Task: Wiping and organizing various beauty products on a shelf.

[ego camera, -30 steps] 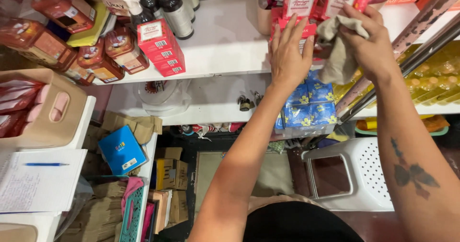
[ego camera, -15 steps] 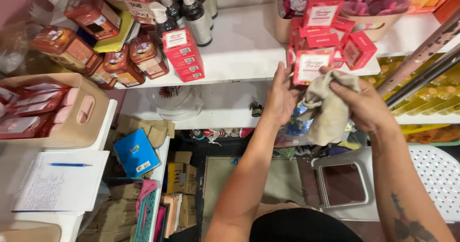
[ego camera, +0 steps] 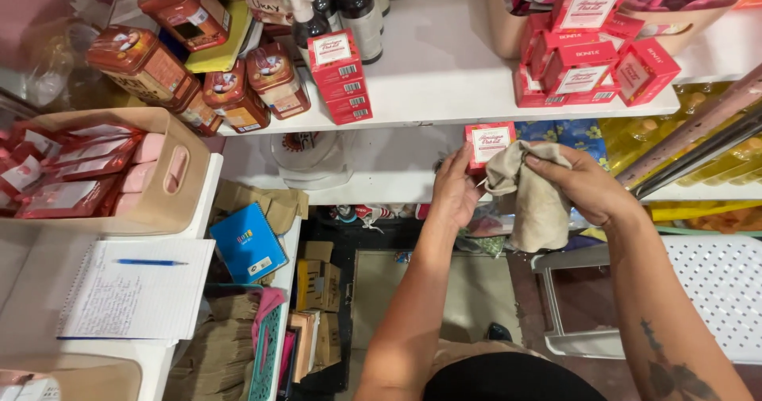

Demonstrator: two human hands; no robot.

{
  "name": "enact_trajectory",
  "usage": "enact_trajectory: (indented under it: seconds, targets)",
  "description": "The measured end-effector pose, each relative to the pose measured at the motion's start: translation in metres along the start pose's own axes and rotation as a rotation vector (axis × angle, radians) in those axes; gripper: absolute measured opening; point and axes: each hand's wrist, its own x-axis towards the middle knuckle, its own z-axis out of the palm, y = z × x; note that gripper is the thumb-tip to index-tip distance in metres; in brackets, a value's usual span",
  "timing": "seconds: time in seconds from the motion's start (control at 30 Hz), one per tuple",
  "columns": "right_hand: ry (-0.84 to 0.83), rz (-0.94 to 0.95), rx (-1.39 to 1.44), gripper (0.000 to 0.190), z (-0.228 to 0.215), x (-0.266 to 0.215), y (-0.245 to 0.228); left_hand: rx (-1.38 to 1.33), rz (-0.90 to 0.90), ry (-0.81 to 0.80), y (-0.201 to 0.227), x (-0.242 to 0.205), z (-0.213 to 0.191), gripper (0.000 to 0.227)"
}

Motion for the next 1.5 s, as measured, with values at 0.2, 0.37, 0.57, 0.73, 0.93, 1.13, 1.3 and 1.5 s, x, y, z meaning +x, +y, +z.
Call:
enact_trajectory:
  seconds: [0.2, 0.37, 0.57, 0.73, 0.93, 1.13, 1.3, 1.5]
  targets:
    - [0.218, -0.200, -0.049, 0.030, -0.002, 0.006, -0.018, 0.031, -0.055, 0.176, 0.014, -0.011, -0.003, 0.055]
    - [0.283, -0.460, -0.080, 0.030, 0.020, 0.025, -0.014, 0.027, -0.075, 0.093, 0.009, -0.012, -0.006, 0.056]
    - [0.273, -0.687, -0.829, 0.062, 0.068, 0.021, -0.004, -0.011, -0.064, 0.042, 0.002, -0.011, -0.012, 0.047]
    - [0.006, -0.744, -1.015, 0.084, 0.076, 0.021, 0.007, -0.009, 0.028, -0.055, 0.000, -0.006, -0.038, 0.036]
    - [0.071, -0.785, -1.212, 0.060, 0.084, 0.014, 0.020, -0.066, -0.030, 0.092, 0.003, -0.013, -0.025, 0.039]
    - [0.100, -0.873, -1.160, 0.061, 0.080, -0.009, 0.030, -0.082, 0.028, 0.020, 0.018, -0.016, -0.011, 0.045]
    - [0.198, -0.628, -1.046, 0.057, 0.020, 0.001, 0.045, 0.060, -0.029, 0.129, 0.037, -0.011, -0.009, 0.050]
    - [0.306, -0.657, -0.902, 0.045, 0.028, -0.020, -0.016, 0.092, -0.051, 0.106, 0.045, -0.012, 0.001, 0.055]
